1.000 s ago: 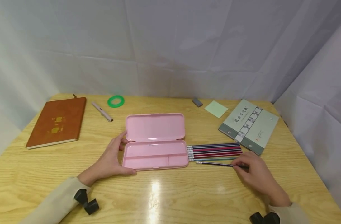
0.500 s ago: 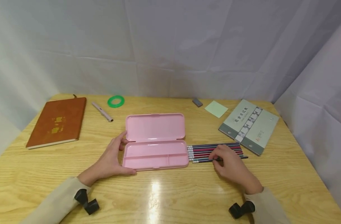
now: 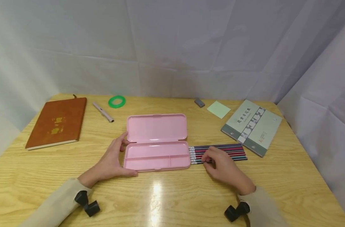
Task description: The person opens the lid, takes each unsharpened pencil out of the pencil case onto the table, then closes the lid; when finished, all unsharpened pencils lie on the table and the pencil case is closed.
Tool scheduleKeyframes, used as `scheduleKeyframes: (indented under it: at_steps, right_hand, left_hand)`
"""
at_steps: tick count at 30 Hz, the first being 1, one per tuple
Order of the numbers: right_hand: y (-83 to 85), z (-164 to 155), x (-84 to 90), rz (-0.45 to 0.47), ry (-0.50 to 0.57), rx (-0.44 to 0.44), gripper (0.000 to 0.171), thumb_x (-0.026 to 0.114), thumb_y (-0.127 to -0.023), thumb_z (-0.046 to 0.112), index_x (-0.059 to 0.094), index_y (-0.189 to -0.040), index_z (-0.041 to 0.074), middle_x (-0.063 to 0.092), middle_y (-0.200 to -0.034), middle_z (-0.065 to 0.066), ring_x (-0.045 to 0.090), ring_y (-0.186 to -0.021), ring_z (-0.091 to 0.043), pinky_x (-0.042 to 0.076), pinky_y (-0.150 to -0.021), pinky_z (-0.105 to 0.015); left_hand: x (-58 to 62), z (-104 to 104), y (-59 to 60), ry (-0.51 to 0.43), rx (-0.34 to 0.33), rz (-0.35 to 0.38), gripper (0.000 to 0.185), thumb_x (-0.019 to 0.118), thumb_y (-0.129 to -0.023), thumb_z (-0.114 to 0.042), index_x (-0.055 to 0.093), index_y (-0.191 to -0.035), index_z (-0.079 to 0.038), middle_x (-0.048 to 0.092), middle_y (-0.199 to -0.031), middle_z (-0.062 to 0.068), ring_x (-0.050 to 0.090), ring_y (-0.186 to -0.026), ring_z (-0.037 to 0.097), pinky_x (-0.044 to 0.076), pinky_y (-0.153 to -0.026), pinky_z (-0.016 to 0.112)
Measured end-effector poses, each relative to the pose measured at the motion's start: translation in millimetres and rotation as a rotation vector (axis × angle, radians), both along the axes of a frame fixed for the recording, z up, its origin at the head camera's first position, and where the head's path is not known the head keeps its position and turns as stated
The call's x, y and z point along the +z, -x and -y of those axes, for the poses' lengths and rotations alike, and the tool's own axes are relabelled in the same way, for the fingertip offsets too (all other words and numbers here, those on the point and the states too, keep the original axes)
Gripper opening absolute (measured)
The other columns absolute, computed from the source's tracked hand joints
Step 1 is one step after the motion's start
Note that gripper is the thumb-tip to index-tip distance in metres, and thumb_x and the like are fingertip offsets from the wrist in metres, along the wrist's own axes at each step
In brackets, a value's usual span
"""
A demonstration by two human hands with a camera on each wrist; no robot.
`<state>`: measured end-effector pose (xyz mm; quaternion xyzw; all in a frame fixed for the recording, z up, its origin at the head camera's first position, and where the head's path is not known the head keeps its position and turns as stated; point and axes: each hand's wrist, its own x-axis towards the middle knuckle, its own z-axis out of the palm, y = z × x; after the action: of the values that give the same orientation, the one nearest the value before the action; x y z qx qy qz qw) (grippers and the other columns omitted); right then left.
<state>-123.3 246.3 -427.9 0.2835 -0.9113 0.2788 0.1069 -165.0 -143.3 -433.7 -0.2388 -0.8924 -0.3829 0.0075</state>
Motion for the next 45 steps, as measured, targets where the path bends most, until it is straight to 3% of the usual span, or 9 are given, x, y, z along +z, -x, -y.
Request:
scheduleKeyframes:
  at_steps: [8, 11, 18, 21, 24, 30, 37, 41, 45]
  right_hand:
    - [28.9, 35.6, 3.3, 0.038, 0.116, 0.026, 0.021, 0.068, -0.085, 0.003, 0.062, -0.104, 0.009, 0.05, -0.075, 0.009, 0.038, -0.058, 0.0, 0.038, -0.053, -0.02]
    - [43.0, 48.0, 8.8, 0.11, 0.252, -0.006, 0.028, 0.058, -0.092, 0.0, 0.055, -0.12, 0.001, 0.051, -0.073, 0.003, 0.038, -0.055, -0.002, 0.037, -0.051, -0.021]
    - [63.7, 66.0, 24.9, 0.592, 0.763, -0.143, 0.05, 0.038, -0.103, 0.011, 0.023, -0.149, -0.003, 0.053, -0.068, 0.004, 0.042, -0.057, -0.006, 0.036, -0.055, -0.022]
    - [67.0, 66.0, 26.9, 0.769, 0.848, -0.111, 0.052, 0.031, -0.105, 0.017, 0.017, -0.151, -0.001, 0.05, -0.064, 0.009, 0.039, -0.054, -0.005, 0.033, -0.054, -0.02]
    - [67.2, 61.7, 27.7, 0.823, 0.904, -0.039, 0.048, 0.028, -0.106, 0.025, 0.025, -0.147, 0.001, 0.049, -0.063, 0.007, 0.038, -0.052, -0.004, 0.03, -0.051, -0.019]
    - [56.6, 48.7, 30.5, 0.733, 0.74, -0.005, 0.051, 0.03, -0.104, 0.044, 0.049, -0.124, 0.001, 0.045, -0.061, 0.005, 0.035, -0.051, -0.005, 0.028, -0.049, -0.025]
    - [31.1, 41.1, 22.4, 0.573, 0.295, 0.044, 0.034, 0.062, -0.095, 0.025, 0.06, -0.124, 0.007, 0.049, -0.059, 0.004, 0.036, -0.048, -0.002, 0.032, -0.044, -0.021]
    - [25.6, 43.5, 19.3, 0.451, 0.218, 0.049, 0.04, 0.074, -0.085, 0.021, 0.064, -0.121, 0.008, 0.049, -0.06, 0.006, 0.038, -0.048, -0.001, 0.033, -0.045, -0.019]
    - [23.6, 46.9, 21.0, 0.4, 0.176, 0.019, 0.04, 0.076, -0.082, 0.018, 0.066, -0.119, 0.007, 0.048, -0.062, 0.008, 0.039, -0.051, 0.0, 0.033, -0.047, -0.018]
  left_hand:
    - [-1.3, 3.3, 0.4, 0.006, 0.001, -0.009, 0.136, 0.094, -0.047, -0.046, 0.017, -0.152, -0.004, 0.048, -0.122, 0.005, 0.044, -0.102, 0.018, 0.042, -0.085, 0.036]
    - [-1.4, 3.8, 0.2, 0.007, 0.003, -0.006, 0.136, 0.094, -0.047, -0.046, 0.017, -0.152, -0.005, 0.048, -0.122, 0.005, 0.045, -0.102, 0.018, 0.042, -0.085, 0.037]
    - [-2.1, 2.7, -2.2, -0.014, 0.006, 0.008, 0.139, 0.094, -0.045, -0.048, 0.016, -0.152, -0.006, 0.048, -0.122, 0.003, 0.045, -0.103, 0.018, 0.042, -0.087, 0.037]
    - [-3.2, 1.6, -3.1, -0.031, 0.008, 0.023, 0.142, 0.095, -0.043, -0.046, 0.013, -0.153, -0.007, 0.047, -0.121, 0.003, 0.045, -0.102, 0.018, 0.042, -0.087, 0.036]
    - [-3.2, 0.6, -2.4, -0.045, 0.01, 0.021, 0.145, 0.095, -0.042, -0.044, 0.01, -0.154, -0.009, 0.047, -0.12, 0.004, 0.044, -0.099, 0.017, 0.041, -0.085, 0.034]
    - [-0.5, 2.6, -2.4, -0.038, 0.017, 0.029, 0.143, 0.095, -0.044, -0.043, 0.009, -0.154, -0.01, 0.048, -0.126, 0.011, 0.045, -0.108, 0.024, 0.042, -0.091, 0.043]
    - [-0.8, 4.2, -2.1, 0.07, -0.05, -0.086, 0.124, 0.091, -0.047, -0.054, 0.033, -0.148, -0.011, 0.05, -0.129, 0.006, 0.042, -0.106, 0.019, 0.037, -0.089, 0.041]
    - [-1.3, 5.0, -0.8, 0.048, -0.106, -0.111, 0.112, 0.089, -0.05, -0.054, 0.042, -0.143, -0.013, 0.05, -0.129, 0.006, 0.04, -0.108, 0.019, 0.032, -0.091, 0.041]
    - [-0.4, 5.7, 0.0, -0.041, -0.1, -0.038, 0.081, 0.087, -0.063, -0.042, 0.054, -0.135, -0.019, 0.05, -0.13, 0.006, 0.039, -0.112, 0.021, 0.031, -0.092, 0.043]
